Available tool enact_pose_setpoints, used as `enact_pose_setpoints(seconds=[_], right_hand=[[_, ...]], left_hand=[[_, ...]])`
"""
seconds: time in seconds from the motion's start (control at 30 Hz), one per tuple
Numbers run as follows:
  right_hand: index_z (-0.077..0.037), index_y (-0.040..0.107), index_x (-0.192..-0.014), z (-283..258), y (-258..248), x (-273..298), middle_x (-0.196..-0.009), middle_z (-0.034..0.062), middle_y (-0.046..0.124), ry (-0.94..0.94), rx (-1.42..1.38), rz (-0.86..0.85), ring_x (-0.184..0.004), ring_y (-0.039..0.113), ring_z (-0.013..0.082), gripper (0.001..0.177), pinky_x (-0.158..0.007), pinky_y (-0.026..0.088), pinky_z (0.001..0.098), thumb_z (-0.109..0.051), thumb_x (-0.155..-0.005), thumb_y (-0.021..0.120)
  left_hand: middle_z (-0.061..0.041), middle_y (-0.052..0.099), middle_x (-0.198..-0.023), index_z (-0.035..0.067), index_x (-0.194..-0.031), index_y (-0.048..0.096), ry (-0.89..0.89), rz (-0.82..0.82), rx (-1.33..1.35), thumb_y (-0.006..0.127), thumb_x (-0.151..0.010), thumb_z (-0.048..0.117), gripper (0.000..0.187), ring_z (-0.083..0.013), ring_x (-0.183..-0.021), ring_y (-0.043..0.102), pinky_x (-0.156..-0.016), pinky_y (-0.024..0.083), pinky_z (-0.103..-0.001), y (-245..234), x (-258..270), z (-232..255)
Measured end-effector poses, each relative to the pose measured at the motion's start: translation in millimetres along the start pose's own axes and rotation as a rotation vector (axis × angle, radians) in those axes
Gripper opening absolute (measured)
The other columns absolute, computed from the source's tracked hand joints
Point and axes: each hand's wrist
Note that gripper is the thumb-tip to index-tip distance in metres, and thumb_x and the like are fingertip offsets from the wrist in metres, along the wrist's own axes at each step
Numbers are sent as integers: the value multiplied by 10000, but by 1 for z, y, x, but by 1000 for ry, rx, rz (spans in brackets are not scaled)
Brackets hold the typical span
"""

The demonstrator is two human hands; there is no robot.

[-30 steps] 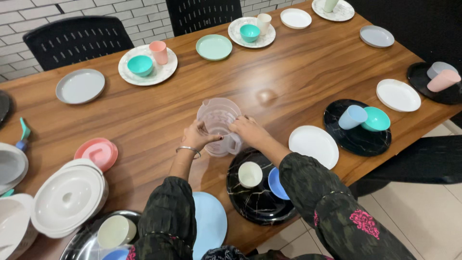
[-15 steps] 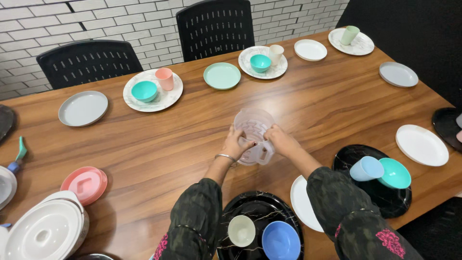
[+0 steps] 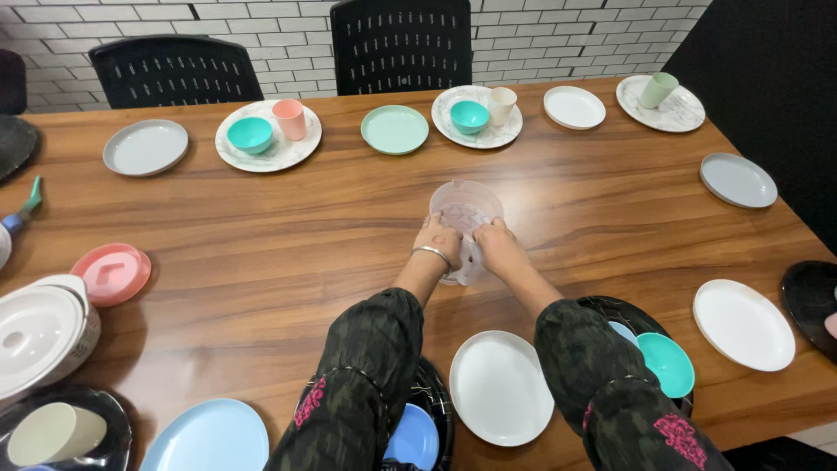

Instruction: The person touches and moves various colorful plates, bowls, and cups across a large wooden table by hand, then stacks several bowls and handles a plastic pitcher and a pink storage container.

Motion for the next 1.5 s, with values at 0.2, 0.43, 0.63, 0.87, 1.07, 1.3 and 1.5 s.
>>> enact_pose_setpoints(seconds=[0.2,0.43,0.63,0.87,1.07,1.3,1.5], right_hand=[[-44,686,-849,11,2,-11,-973,142,689,-43,-65,42,-1035,600,385,149,-883,552,434,44,-739,637],[-54,702,-836,23,7,-24,-980,148,712,-66,-122,82,-1022,612,396,152,-875,555,440,42,-727,654],[-51,703,-853,26,10,-34,-983,149,713,-84,-111,92,-1015,613,396,137,-884,554,436,36,-782,624],[-75,704,-876,30,9,-49,-998,126,720,-94,-87,53,-1020,616,368,125,-930,550,418,14,-869,617],[-61,712,-878,26,4,-53,-1002,128,720,-38,-115,13,-1054,598,385,164,-907,538,418,39,-765,646],[-67,718,-870,31,15,-60,-1000,125,722,-95,-75,40,-1036,604,383,166,-904,540,412,33,-743,680],[-59,722,-872,10,15,-62,-1000,119,727,-133,-88,69,-1035,606,386,196,-880,545,419,55,-722,671]], left_hand=[[-216,705,-1198,60,-1077,781,-120,68,-95,667,-820,194,311,-382,-1281,549,-1232,242,-516,17,-22,5],[-176,729,-1173,69,-1062,790,-193,102,-125,648,-868,190,270,-349,-1242,591,-1229,252,-507,30,-48,-4],[-167,735,-1164,74,-1062,789,-217,101,-146,672,-855,210,274,-344,-1244,593,-1221,282,-493,22,-51,-5],[-185,722,-1172,65,-1057,786,-233,109,-159,710,-819,242,307,-334,-1248,580,-1206,281,-480,9,-55,-8],[-157,718,-1172,85,-1077,779,-244,21,-191,707,-821,237,306,-319,-1256,570,-1259,145,-526,-12,-50,-1],[-160,721,-1171,81,-1084,774,-256,58,-193,722,-814,277,338,-314,-1259,574,-1254,153,-508,-7,-51,-5],[-160,724,-1170,78,-1064,782,-276,102,-176,716,-792,236,321,-316,-1259,576,-1243,177,-494,0,-38,-21]])
Point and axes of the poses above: each hand's wrist, its own x-axis away from the middle knuckle, its own y-axis out of the palm, z = x × y
